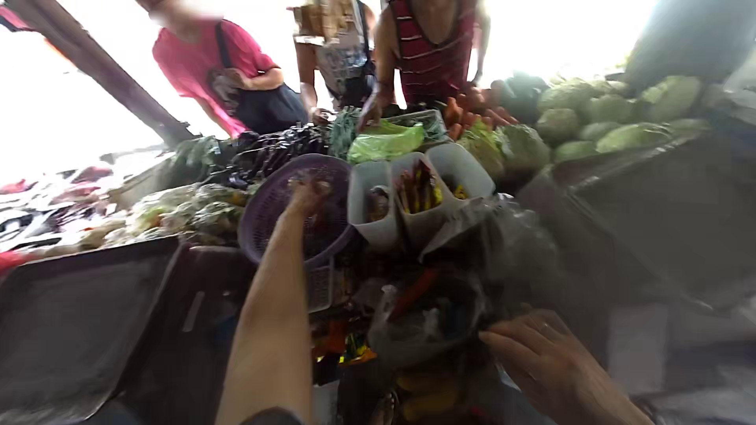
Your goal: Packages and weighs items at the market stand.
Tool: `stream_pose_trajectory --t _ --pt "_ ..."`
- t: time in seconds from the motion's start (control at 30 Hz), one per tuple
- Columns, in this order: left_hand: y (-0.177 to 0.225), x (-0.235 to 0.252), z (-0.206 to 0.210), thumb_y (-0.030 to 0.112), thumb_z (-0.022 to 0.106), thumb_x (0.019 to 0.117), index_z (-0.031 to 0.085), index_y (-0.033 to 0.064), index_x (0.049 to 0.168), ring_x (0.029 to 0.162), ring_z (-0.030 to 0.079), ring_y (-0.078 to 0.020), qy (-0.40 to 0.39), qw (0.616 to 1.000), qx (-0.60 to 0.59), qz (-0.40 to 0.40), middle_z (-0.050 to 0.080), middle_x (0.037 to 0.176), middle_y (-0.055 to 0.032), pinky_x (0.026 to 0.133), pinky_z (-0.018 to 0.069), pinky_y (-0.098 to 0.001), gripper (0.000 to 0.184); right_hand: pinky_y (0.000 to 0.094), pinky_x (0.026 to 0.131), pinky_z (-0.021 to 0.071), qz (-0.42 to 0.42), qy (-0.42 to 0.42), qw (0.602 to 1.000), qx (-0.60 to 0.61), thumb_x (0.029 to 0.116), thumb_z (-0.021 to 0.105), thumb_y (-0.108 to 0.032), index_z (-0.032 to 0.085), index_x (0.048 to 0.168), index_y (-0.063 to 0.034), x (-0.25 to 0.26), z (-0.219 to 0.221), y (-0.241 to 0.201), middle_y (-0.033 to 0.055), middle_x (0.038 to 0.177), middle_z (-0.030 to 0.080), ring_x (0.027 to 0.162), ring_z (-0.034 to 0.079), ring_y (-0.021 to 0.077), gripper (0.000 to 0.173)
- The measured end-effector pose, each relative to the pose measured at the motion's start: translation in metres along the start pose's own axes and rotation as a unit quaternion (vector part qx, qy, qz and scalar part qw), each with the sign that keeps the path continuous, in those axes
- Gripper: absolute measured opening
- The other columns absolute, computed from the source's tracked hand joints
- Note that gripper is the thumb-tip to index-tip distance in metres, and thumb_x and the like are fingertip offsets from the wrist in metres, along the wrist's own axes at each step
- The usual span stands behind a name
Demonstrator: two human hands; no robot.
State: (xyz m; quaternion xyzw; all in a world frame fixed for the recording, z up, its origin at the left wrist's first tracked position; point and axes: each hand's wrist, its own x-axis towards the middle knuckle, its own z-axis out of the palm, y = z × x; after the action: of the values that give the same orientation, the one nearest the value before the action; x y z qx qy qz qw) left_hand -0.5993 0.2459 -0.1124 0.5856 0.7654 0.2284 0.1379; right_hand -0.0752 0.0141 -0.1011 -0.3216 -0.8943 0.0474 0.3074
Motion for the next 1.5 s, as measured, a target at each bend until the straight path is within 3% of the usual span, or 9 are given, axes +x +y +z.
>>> stream_pose_trajectory --t 0.17,0.3,0.43,0.53,0.7,0.87,1.17,1.3,1.5 --pt "0.089 -0.083 -0.042 0.038 0.056 0.1041 0.044 -0.0068 0.141 0.124 0.057 -0.0389 0.176 0.964 -0.096 0.175 0.056 0.134 -0.0309 0.106 0.0467 -0.0545 0.060 0.0315 0.096 0.0472 0.057 0.113 0.992 -0.017 0.1034 0.055 -0.026 0.071 0.120 -0.0238 -0.035 -0.049 0.009 -0.0041 0.107 0.072 0.100 0.064 0.0112 0.023" --pt "0.225 -0.166 -0.033 0.039 0.055 0.1044 0.039 -0.0004 0.145 0.122 0.054 -0.0109 0.127 0.895 -0.199 0.379 0.052 0.138 -0.0128 0.104 0.0473 -0.0334 0.058 0.0328 0.082 0.0556 0.173 0.294 0.931 -0.128 0.0982 0.064 -0.022 0.075 0.103 -0.0090 -0.078 -0.104 0.036 0.0070 0.089 0.074 0.085 0.069 0.0153 0.018" --pt "0.362 -0.217 0.023 0.039 0.066 0.0964 0.050 -0.0068 0.133 0.137 0.045 -0.0305 0.005 0.838 -0.195 0.510 0.051 0.140 -0.0256 0.115 0.0377 -0.0454 0.061 0.0424 0.080 0.0588 0.273 0.272 0.911 -0.147 0.1025 0.058 -0.020 0.068 0.122 0.0024 -0.119 -0.142 0.072 0.0190 0.100 0.072 0.088 0.071 0.0253 0.031" --pt "0.436 -0.232 0.076 0.038 0.074 0.0899 0.061 0.0004 0.122 0.132 0.046 -0.0392 -0.079 0.836 -0.159 0.518 0.047 0.140 -0.0280 0.107 0.0460 -0.0476 0.051 0.0541 0.092 0.0544 0.276 0.177 0.941 -0.085 0.1020 0.058 -0.018 0.068 0.127 0.0002 -0.119 -0.145 0.097 0.0212 0.116 0.070 0.106 0.068 0.0359 0.032" --pt "0.500 -0.238 0.120 0.035 0.076 0.0921 0.056 0.0042 0.129 0.123 0.054 -0.0383 -0.184 0.866 -0.065 0.461 0.038 0.144 -0.0291 0.098 0.0517 -0.0458 0.052 0.0481 0.091 0.0550 0.177 0.198 0.964 -0.027 0.1009 0.062 -0.017 0.073 0.108 -0.0018 -0.080 -0.132 0.137 0.0157 0.100 0.072 0.099 0.069 0.0315 0.020" --pt "0.515 -0.226 0.136 0.035 0.074 0.0947 0.052 0.0053 0.137 0.128 0.051 -0.0427 -0.194 0.908 -0.015 0.371 0.034 0.150 -0.0294 0.103 0.0476 -0.0528 0.056 0.0439 0.092 0.0548 0.157 0.210 0.965 0.005 0.0995 0.065 -0.019 0.075 0.104 -0.0038 -0.049 -0.121 0.145 0.0130 0.101 0.073 0.099 0.069 0.0281 0.019" --pt "0.489 -0.228 0.155 0.039 0.076 0.0908 0.058 0.0048 0.132 0.150 0.025 -0.0441 -0.162 0.890 -0.070 0.420 0.016 0.168 -0.0207 0.115 0.0287 -0.0657 0.056 0.0394 0.090 0.0548 0.155 0.222 0.960 0.070 0.0988 0.066 -0.017 0.073 0.109 -0.0041 -0.090 -0.138 0.178 0.0128 0.105 0.071 0.101 0.067 0.0233 0.018" --pt "0.461 -0.269 0.131 0.032 0.068 0.0953 0.060 0.0012 0.125 0.146 0.036 -0.0355 -0.053 0.861 -0.218 0.457 0.029 0.160 -0.0256 0.115 0.0406 -0.0463 0.043 0.0351 0.084 0.0534 0.167 0.264 0.946 0.081 0.0987 0.067 -0.019 0.071 0.116 -0.0019 -0.118 -0.156 0.187 0.0168 0.118 0.068 0.106 0.065 0.0234 0.025" --pt "0.382 -0.373 0.120 0.034 0.052 0.1052 0.044 0.0138 0.142 0.122 0.062 -0.0182 -0.021 0.842 -0.449 0.299 0.053 0.146 -0.0027 0.098 0.0557 -0.0394 0.043 0.0492 0.082 0.0564 0.295 0.198 0.935 0.006 0.1018 0.060 -0.018 0.069 0.126 -0.0049 -0.190 -0.149 0.175 0.0201 0.114 0.067 0.098 0.066 0.0319 0.029"
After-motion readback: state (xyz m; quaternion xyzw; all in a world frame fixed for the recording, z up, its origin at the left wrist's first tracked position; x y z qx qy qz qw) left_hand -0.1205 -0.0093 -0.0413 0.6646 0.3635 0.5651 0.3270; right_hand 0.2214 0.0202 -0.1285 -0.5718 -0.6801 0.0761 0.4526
